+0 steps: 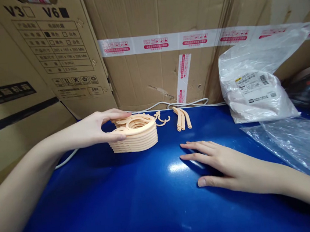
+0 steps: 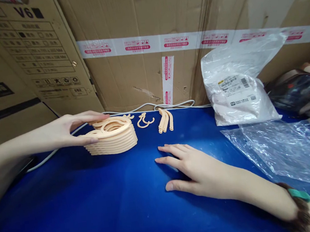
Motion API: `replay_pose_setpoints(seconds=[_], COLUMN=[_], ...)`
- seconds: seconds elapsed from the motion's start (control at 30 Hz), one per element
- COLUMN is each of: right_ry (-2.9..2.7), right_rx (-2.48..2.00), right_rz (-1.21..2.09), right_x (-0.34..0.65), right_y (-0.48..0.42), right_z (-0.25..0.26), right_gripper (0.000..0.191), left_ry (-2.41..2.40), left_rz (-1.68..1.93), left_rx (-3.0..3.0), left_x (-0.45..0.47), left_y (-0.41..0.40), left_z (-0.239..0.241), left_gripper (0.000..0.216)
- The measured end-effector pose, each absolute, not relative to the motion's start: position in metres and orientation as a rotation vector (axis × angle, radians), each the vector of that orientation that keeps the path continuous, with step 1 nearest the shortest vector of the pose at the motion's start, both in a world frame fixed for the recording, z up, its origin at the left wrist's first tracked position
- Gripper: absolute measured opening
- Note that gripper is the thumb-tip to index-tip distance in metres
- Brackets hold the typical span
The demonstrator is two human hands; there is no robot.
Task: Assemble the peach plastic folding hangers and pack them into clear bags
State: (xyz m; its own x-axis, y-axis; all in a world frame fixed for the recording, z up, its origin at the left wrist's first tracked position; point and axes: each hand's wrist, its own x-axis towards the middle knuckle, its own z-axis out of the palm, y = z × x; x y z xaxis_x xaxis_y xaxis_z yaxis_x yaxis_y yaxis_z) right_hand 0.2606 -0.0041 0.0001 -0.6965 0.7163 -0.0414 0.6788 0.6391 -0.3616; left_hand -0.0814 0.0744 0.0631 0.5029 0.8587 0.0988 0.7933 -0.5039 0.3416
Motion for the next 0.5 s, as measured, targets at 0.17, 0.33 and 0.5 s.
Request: replay_pose_setpoints(seconds=[0.17, 0.33, 0.5], right_ry=[-2.746, -2.744, -2.760], right_rx=[-1.176, -1.182, -1.188], right_rz=[0.535, 0.543, 0.537], right_x=[0.2605, 0.2604, 0.2611], right_y=[-0.0048, -0.0048, -0.0050], right_z=[0.0012, 0.0012, 0.0013], right_gripper=[0.061, 0.062, 0.063], left_ry=[1.404, 1.401, 1.393], left_rz=[0.352, 0.341, 0.341], left_rx=[2.493, 2.500, 2.499], left_x=[-0.0809, -0.0813, -0.0815], left_y=[0.0749, 0.0762, 0.0772], left_z=[0.0617, 0.0613, 0.0607], left_gripper=[0.064, 0.065, 0.067])
